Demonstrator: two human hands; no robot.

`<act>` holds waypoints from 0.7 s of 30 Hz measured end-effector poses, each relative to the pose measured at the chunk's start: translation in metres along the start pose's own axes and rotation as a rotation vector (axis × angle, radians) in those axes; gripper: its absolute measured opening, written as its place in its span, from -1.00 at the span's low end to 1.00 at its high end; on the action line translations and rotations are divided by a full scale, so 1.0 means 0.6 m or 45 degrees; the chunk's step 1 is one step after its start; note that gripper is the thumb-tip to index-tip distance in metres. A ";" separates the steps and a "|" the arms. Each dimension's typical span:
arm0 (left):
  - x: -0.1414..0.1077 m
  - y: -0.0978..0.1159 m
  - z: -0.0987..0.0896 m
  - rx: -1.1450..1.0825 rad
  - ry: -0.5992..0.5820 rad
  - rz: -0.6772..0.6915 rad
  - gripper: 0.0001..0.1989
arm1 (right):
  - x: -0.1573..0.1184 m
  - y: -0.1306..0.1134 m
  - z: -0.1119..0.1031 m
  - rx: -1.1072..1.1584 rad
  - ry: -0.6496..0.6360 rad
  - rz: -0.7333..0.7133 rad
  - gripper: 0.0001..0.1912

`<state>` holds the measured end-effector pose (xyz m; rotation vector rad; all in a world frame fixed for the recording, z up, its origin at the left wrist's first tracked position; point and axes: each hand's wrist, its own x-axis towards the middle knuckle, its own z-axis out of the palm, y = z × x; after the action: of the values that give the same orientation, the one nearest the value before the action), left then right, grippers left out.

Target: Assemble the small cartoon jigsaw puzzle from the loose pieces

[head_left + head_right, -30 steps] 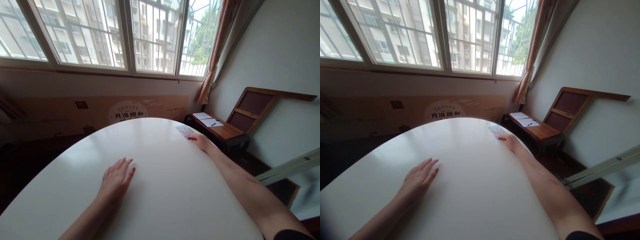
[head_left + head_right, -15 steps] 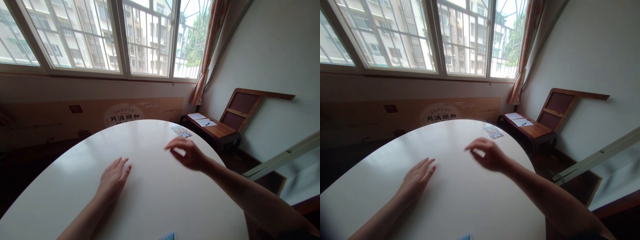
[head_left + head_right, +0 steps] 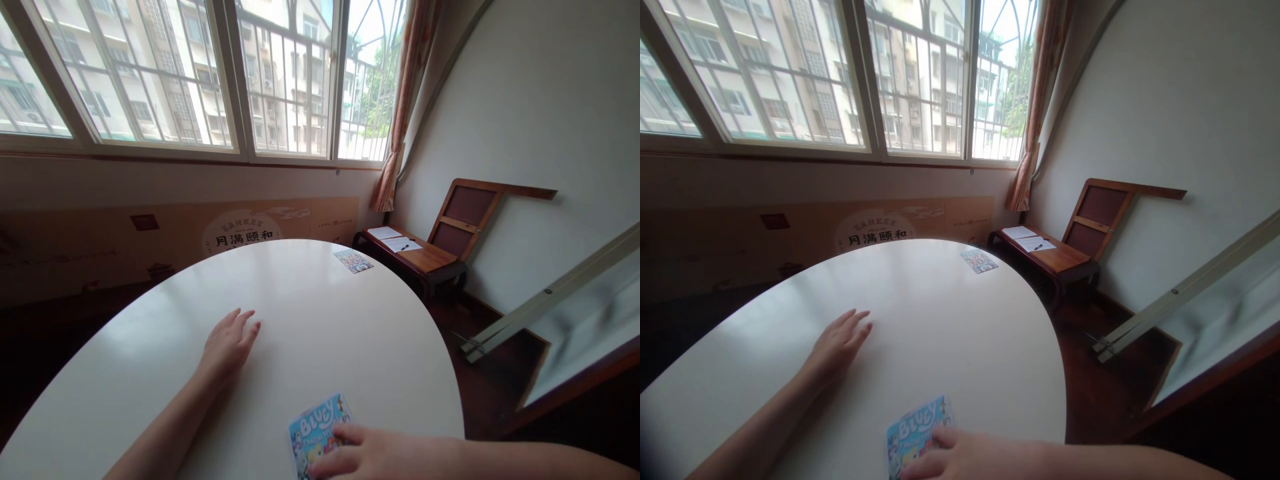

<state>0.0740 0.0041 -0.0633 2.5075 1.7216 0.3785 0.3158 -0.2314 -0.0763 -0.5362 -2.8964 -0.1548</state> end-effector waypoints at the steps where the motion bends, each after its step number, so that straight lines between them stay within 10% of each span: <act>1: 0.000 0.000 0.000 0.000 0.005 -0.002 -0.40 | -0.012 0.001 -0.003 -0.006 0.038 0.019 -0.75; 10: 0.005 -0.012 0.017 -0.020 0.084 0.042 -0.43 | -0.091 0.052 -0.025 0.340 0.277 0.380 -0.82; 21: 0.003 -0.017 0.020 -0.045 0.122 0.063 -0.47 | -0.315 0.281 -0.013 -0.149 0.550 1.383 -0.69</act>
<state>0.0686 0.0106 -0.0767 2.5503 1.6719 0.5357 0.5516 -0.1409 -0.0963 -1.7187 -1.8582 -0.2262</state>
